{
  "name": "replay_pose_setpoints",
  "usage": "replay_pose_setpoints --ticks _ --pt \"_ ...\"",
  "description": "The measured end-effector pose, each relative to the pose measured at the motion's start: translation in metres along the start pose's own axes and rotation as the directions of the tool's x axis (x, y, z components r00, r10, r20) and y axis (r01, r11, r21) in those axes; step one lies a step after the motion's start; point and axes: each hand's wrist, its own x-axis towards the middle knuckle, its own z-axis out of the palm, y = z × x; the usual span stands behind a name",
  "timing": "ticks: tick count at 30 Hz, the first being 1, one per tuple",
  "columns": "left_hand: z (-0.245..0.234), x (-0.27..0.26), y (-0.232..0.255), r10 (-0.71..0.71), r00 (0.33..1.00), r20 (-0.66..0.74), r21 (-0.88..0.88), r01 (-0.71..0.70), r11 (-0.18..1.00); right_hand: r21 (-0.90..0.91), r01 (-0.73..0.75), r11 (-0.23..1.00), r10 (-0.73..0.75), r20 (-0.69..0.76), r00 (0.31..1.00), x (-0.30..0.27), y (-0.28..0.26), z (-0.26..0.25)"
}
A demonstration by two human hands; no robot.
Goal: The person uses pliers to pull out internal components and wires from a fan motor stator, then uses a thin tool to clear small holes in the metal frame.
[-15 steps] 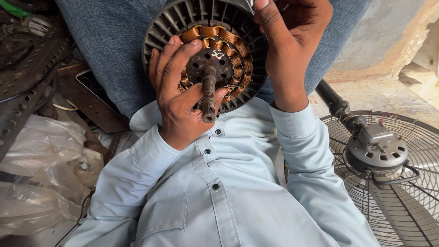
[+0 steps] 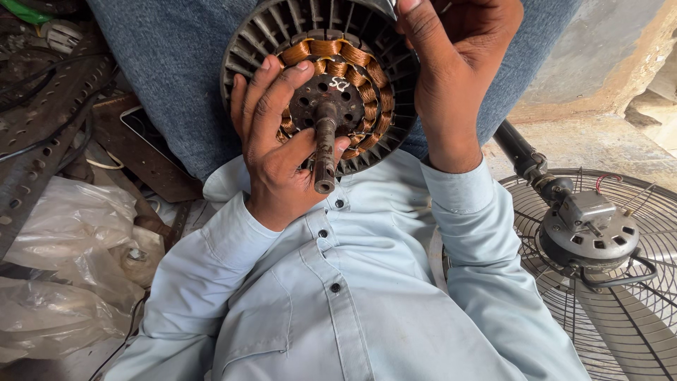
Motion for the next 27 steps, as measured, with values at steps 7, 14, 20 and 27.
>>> replay_pose_setpoints --ticks 7,14,20,27 --pt "0.001 0.002 0.003 -0.002 1.0 -0.011 0.015 0.003 1.0 0.004 0.002 1.0 -0.002 0.021 1.0 0.0 0.0 -0.001" --pt "-0.003 -0.002 0.004 0.001 1.0 0.017 0.014 -0.001 1.0 0.019 -0.005 1.0 0.004 0.017 1.0 0.001 -0.001 0.001" --pt "0.0 -0.006 0.016 0.107 0.994 0.006 0.198 -0.106 0.975 0.008 -0.003 1.0 0.003 0.013 1.0 0.003 -0.004 0.003" --pt "0.002 0.004 0.029 0.034 0.999 0.016 0.153 -0.036 0.988 -0.008 -0.024 1.0 0.024 -0.004 1.0 0.003 -0.006 0.004"
